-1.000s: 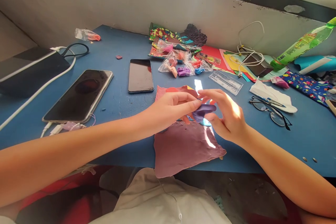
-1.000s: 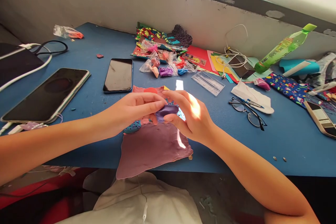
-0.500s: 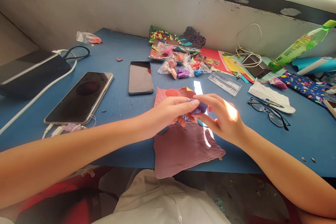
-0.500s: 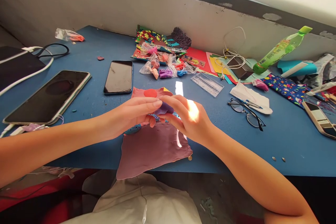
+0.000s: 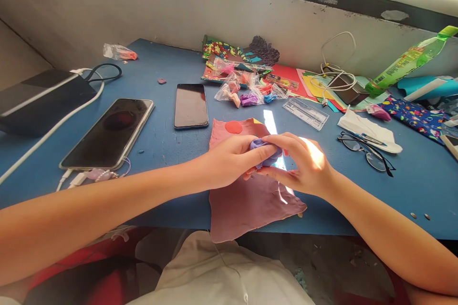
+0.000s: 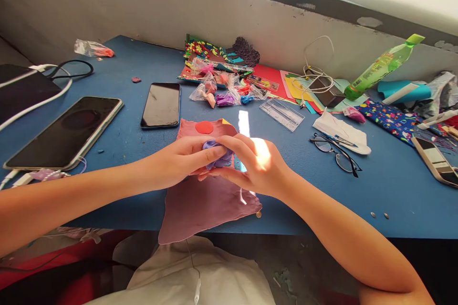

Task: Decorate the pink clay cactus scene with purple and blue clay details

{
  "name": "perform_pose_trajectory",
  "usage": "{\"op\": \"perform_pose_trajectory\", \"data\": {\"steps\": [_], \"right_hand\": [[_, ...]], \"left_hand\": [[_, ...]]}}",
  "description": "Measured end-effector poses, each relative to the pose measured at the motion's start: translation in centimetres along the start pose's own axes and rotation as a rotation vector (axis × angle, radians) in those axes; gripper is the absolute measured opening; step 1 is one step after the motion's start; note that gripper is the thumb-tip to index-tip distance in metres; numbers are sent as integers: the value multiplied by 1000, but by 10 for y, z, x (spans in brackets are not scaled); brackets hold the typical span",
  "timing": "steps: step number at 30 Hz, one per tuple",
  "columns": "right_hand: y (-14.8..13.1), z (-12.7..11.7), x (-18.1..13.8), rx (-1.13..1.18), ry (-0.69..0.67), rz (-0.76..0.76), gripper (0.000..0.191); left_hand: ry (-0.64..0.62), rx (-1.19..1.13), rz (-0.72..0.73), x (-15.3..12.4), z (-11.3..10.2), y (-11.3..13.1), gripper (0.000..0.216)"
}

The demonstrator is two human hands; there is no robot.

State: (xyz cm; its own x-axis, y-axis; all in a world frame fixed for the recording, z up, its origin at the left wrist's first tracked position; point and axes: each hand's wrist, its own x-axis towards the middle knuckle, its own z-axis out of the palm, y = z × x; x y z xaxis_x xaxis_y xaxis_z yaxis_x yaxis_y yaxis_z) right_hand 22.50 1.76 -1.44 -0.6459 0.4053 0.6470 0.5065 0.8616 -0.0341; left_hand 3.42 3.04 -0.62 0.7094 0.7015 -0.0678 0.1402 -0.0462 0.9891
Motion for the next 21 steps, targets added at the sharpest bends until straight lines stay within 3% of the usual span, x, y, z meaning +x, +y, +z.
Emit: {"op": "perform_pose_trajectory", "data": {"steps": [6,12,19,21], "right_hand": [[-2,-1,-2,-5,-51,-34,24],[-5,0,-2,62,-38,-35,3],[-4,-3,-2,53,16,-25,6],[-2,-3,-2,60,45,-17,18]], "left_hand": [[0,125,-42,-2,1,0,52],[-6,48,-69,-1,2,0,59],[-61,-93,-25,-2,1,-1,62],[-90,-98,-5,-1,1,-2,61]]}}
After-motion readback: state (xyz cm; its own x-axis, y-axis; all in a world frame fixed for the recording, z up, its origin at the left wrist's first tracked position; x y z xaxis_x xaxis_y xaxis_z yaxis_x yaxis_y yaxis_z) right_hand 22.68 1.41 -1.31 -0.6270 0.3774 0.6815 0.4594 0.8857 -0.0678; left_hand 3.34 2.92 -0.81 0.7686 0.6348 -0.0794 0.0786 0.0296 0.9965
